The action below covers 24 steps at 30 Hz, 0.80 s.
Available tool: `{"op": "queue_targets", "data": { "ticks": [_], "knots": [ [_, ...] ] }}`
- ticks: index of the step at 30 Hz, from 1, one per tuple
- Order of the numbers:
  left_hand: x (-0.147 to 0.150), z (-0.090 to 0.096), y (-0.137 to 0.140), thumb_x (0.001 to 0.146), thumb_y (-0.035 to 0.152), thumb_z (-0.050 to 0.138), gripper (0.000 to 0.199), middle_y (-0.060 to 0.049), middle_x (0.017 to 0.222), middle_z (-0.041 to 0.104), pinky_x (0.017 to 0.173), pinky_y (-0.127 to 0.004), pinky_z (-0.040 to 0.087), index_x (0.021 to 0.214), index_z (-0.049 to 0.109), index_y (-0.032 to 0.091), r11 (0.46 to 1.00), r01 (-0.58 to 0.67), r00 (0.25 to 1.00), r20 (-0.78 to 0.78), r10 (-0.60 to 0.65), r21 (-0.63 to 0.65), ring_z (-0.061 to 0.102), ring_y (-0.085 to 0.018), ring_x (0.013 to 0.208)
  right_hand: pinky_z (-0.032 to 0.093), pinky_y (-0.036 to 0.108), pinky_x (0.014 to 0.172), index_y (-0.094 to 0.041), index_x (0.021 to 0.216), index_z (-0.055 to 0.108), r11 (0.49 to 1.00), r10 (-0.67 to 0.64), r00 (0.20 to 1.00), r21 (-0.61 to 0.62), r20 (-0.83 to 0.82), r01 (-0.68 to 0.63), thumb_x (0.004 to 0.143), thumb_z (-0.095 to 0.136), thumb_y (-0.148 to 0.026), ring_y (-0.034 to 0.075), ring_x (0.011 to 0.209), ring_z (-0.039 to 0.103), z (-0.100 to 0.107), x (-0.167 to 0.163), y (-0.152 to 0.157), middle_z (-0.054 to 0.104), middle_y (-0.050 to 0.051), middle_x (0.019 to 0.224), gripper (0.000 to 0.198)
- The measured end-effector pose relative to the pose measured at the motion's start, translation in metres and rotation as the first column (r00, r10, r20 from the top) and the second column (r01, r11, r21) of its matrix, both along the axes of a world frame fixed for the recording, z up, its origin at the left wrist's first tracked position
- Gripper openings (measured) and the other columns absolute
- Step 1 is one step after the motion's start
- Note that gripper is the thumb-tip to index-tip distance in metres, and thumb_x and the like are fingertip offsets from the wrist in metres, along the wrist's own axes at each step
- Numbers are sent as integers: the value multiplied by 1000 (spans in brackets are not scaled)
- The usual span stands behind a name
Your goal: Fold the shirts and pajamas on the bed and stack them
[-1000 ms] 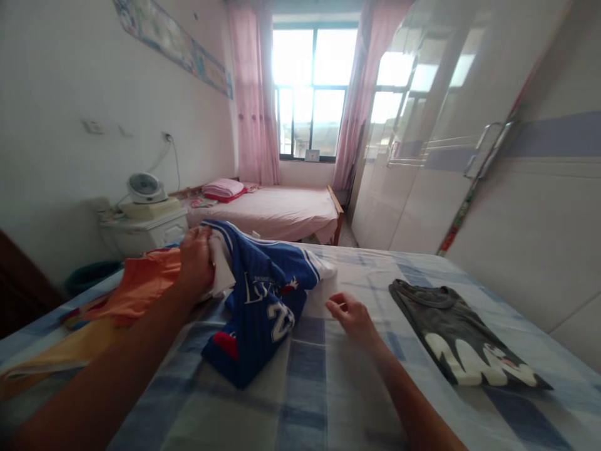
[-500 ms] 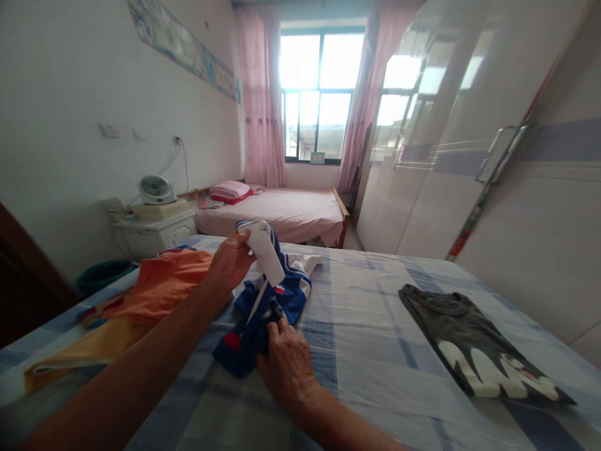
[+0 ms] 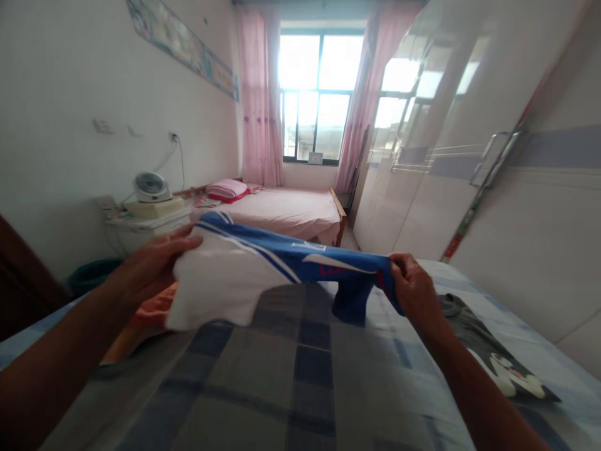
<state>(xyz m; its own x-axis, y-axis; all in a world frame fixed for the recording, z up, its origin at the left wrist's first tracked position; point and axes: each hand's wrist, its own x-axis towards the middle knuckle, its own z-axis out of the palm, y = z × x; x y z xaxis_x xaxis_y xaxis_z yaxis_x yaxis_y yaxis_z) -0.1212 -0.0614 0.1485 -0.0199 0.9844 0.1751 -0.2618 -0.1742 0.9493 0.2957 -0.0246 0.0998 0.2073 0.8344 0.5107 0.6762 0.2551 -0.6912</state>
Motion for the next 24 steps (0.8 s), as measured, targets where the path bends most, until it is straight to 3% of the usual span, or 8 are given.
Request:
{"op": "queue_targets", "data": {
  "ticks": [2, 5, 8, 10, 15, 19, 21, 24],
  "knots": [
    [-11, -28, -31, 66, 21, 72, 51, -5, 97, 72, 61, -26, 55, 117, 63, 24, 983, 36, 986, -157, -65, -183, 68, -21, 73, 48, 33, 64, -22, 89, 60, 987, 106, 980, -138, 168, -83, 81, 44, -45, 20, 66, 62, -17, 11, -24, 67, 4, 75, 29],
    [-22, -73, -66, 62, 30, 77, 56, -2, 104, 71, 84, -33, 52, 117, 64, 30, 947, 11, 932, -340, -126, -321, 65, -28, 99, 50, 32, 69, -23, 90, 63, 912, 292, 909, -372, 298, -171, 83, 44, -45, 21, 73, 65, -54, 21, -58, 70, 4, 83, 30],
    [-32, -113, -85, 65, 42, 75, 72, -4, 111, 70, 89, -40, 50, 132, 51, 31, 892, 83, 900, -350, -258, -445, 62, -30, 104, 51, 35, 84, -24, 106, 64, 866, 354, 871, -470, 340, -169, 78, 52, -50, 24, 96, 65, -88, 33, -84, 69, 7, 108, 40],
    [-38, -131, -93, 68, 46, 73, 83, -5, 117, 67, 92, -43, 48, 141, 37, 31, 887, 121, 898, -332, -289, -445, 61, -30, 107, 46, 39, 97, -24, 118, 60, 867, 360, 853, -474, 378, -155, 74, 56, -54, 27, 112, 59, -106, 43, -97, 62, 9, 124, 54],
    [-49, -144, -109, 71, 47, 69, 80, 2, 131, 58, 105, -43, 37, 142, 32, 39, 904, 86, 838, -460, -293, -419, 50, -30, 123, 41, 47, 102, -20, 129, 53, 915, 177, 869, -402, 462, 27, 78, 48, -58, 30, 122, 51, -137, 71, -115, 54, 12, 133, 64],
    [-55, -148, -121, 70, 47, 70, 68, 10, 142, 46, 112, -40, 26, 133, 45, 43, 911, 71, 736, -595, -323, -407, 36, -29, 134, 47, 51, 95, -27, 129, 55, 922, 238, 819, -386, 522, -22, 67, 61, -58, 34, 118, 54, -148, 79, -126, 56, 10, 132, 69],
    [-57, -151, -125, 70, 47, 69, 64, 8, 140, 48, 111, -43, 28, 130, 50, 41, 897, 64, 697, -624, -353, -437, 39, -31, 131, 48, 51, 94, -31, 124, 59, 925, 267, 812, -376, 519, -65, 67, 62, -56, 34, 117, 55, -148, 76, -130, 56, 9, 132, 63],
    [-58, -148, -127, 70, 50, 67, 54, 4, 130, 59, 109, -45, 30, 122, 60, 36, 903, 4, 687, -655, -315, -430, 45, -34, 126, 49, 45, 93, -30, 100, 70, 917, 285, 845, -384, 452, -104, 74, 54, -50, 30, 112, 59, -142, 72, -131, 60, 7, 126, 36]
  ]
}}
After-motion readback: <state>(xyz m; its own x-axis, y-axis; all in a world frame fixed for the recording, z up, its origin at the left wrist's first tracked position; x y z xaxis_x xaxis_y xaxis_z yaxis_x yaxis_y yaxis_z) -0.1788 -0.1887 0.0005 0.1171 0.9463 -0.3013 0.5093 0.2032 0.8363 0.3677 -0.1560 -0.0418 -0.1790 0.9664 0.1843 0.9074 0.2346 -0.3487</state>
